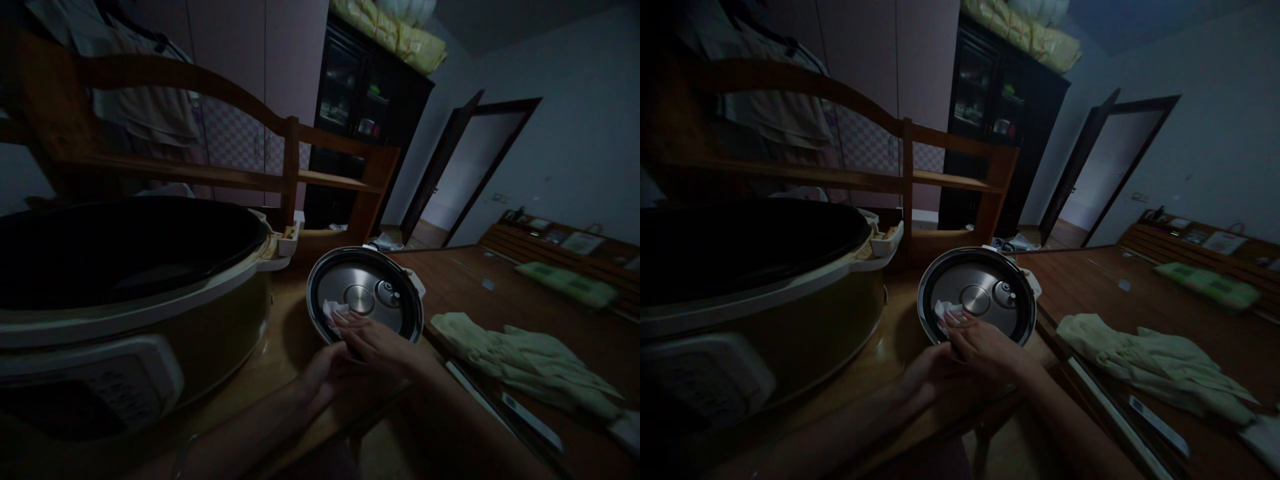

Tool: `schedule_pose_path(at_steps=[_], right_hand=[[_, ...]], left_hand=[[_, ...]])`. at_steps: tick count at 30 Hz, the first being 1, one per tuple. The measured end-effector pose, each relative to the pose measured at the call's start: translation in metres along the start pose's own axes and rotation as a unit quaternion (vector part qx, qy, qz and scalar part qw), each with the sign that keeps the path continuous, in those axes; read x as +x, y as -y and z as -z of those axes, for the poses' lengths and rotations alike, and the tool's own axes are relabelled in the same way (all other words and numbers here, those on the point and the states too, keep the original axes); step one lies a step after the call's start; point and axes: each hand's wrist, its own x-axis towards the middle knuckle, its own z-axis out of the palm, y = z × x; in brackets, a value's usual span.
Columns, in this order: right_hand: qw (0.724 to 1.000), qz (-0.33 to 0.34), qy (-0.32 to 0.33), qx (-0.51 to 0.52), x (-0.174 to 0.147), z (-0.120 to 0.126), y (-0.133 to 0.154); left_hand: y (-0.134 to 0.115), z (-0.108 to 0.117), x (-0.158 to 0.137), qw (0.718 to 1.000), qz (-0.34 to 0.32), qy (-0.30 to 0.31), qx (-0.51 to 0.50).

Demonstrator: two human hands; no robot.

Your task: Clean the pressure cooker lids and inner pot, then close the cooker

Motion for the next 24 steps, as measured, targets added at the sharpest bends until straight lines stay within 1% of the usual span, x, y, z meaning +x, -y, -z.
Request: schedule_pose_path(at_steps=[6, 12, 15, 19, 22, 24], right_hand=[[1.0, -0.003, -0.005, -0.025, -0.017, 0.004, 0.0], [0.998, -0.048, 0.001, -0.052, -0.034, 0.009, 0.002], [0.996, -0.052, 0.013, -0.07, -0.042, 0.008, -0.003], [0.995, -0.051, 0.011, -0.081, -0.052, 0.006, -0.011], [0.99, -0.072, -0.002, -0.119, -0.061, 0.004, -0.017], [0.984, -0.082, -0.001, -0.16, -0.067, 0.003, -0.021]], left_hand=[[-0.003, -0.002, -0.001, 1.0, 0.012, -0.005, -0.02], [-0.003, -0.002, -0.002, 1.0, 0.013, 0.008, -0.011], [0.0, -0.001, -0.001, 1.0, 0.005, 0.005, -0.002], [0.0, 0.0, -0.001, 1.0, 0.002, 0.008, 0.009], [0.0, -0.001, -0.002, 1.0, 0.001, 0.015, 0.013], [0.0, -0.002, -0.002, 1.0, 0.0, 0.009, 0.015]])
